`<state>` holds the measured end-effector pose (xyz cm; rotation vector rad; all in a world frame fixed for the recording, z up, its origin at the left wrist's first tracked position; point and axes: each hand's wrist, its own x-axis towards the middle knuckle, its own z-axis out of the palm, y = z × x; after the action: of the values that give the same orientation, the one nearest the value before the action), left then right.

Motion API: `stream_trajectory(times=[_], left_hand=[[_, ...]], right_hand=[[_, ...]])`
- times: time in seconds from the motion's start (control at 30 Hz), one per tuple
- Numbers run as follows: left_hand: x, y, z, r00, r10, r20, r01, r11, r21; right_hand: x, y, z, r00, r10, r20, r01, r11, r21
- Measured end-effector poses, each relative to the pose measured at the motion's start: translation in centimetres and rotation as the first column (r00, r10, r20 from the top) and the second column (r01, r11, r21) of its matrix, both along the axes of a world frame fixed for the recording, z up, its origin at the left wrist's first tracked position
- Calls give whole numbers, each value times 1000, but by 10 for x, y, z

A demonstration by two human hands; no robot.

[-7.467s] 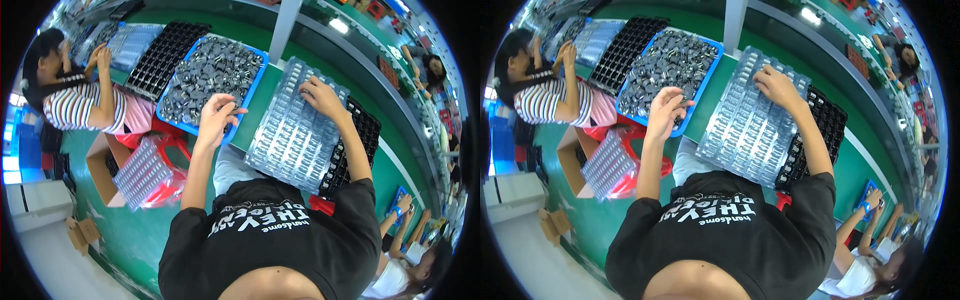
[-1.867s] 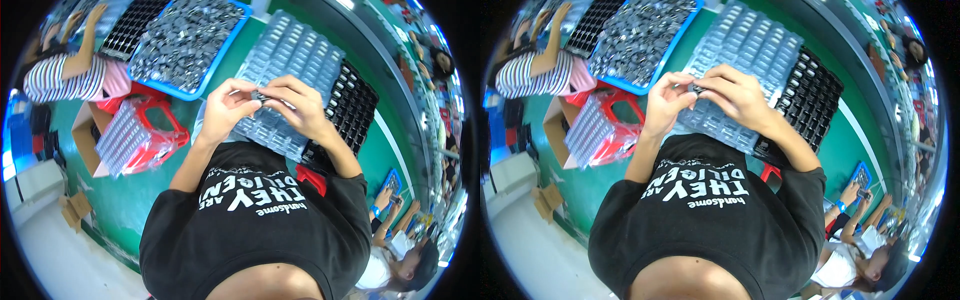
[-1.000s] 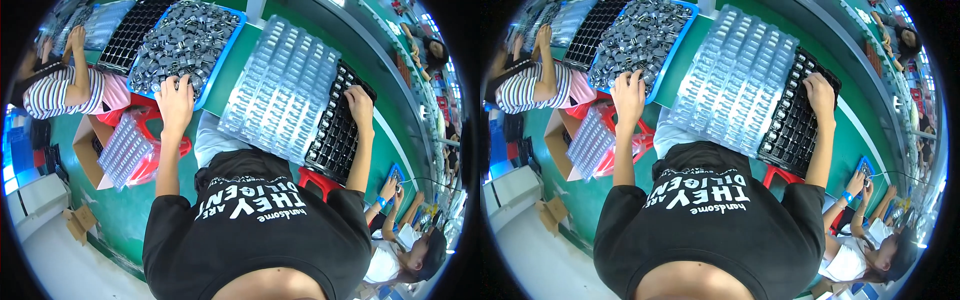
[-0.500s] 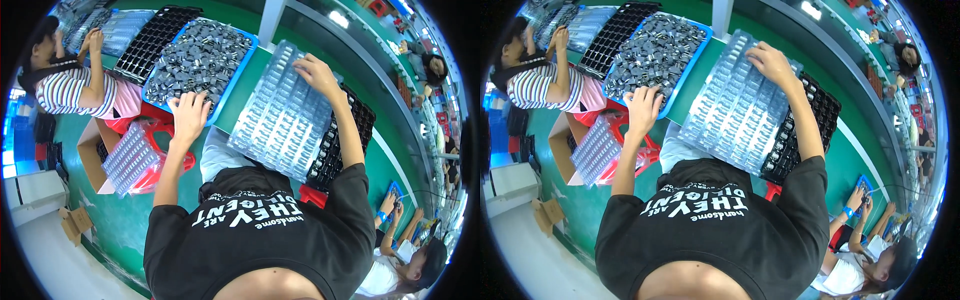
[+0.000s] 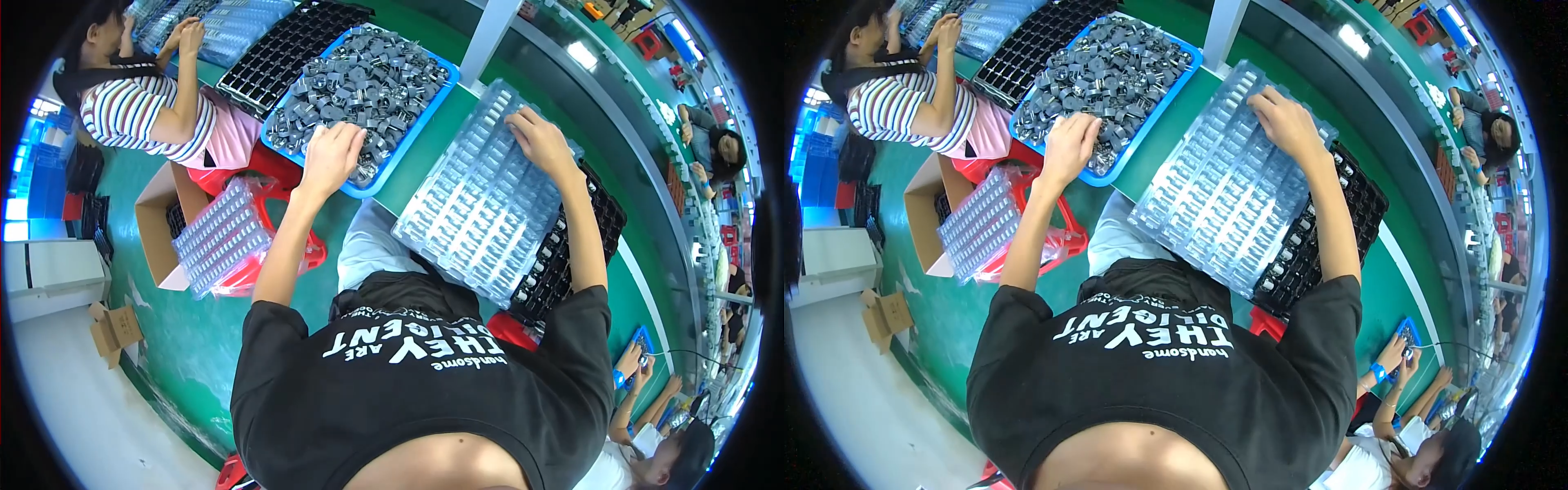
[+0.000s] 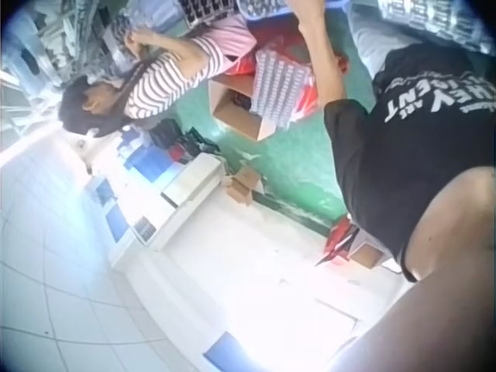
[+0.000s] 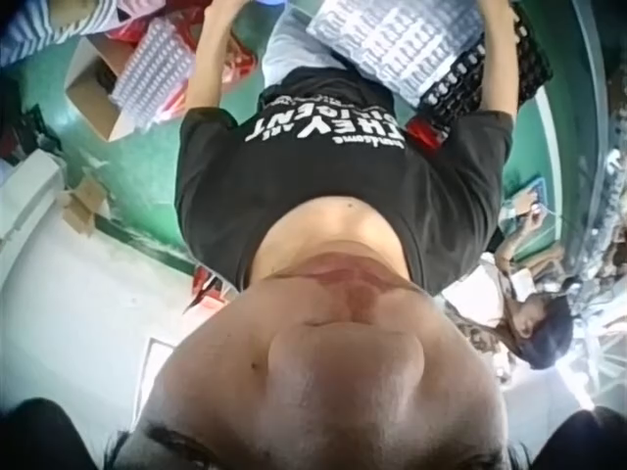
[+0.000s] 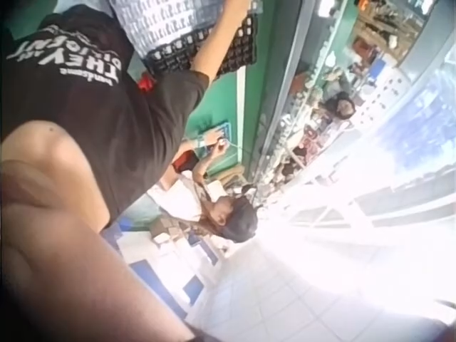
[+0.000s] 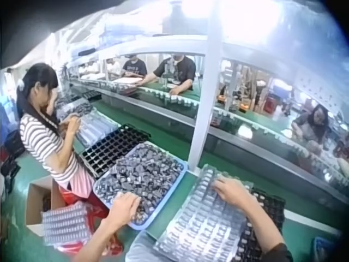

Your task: The person assembles small electronic components by hand, then places them into a plastic tray.

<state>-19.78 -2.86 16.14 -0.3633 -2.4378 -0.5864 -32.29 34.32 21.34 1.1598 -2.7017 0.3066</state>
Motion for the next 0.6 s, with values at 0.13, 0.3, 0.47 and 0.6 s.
stream_trajectory(times=[0.13,0.3,0.47,0.6], left_hand=[[-4,8,13,993,106,-50,-90,964,251],[-10,32,38,973,-23,228,-165,619,768],[-4,68,29,742,-670,16,-214,-214,953],[-7,86,20,609,-789,-86,-419,-412,810]], right_hand=[[-3,2,2,999,43,18,-43,999,-18],[-4,0,5,996,80,-31,-78,995,62],[-6,1,-3,991,79,-113,-74,996,48],[9,-8,1,990,30,-139,-62,970,-234]])
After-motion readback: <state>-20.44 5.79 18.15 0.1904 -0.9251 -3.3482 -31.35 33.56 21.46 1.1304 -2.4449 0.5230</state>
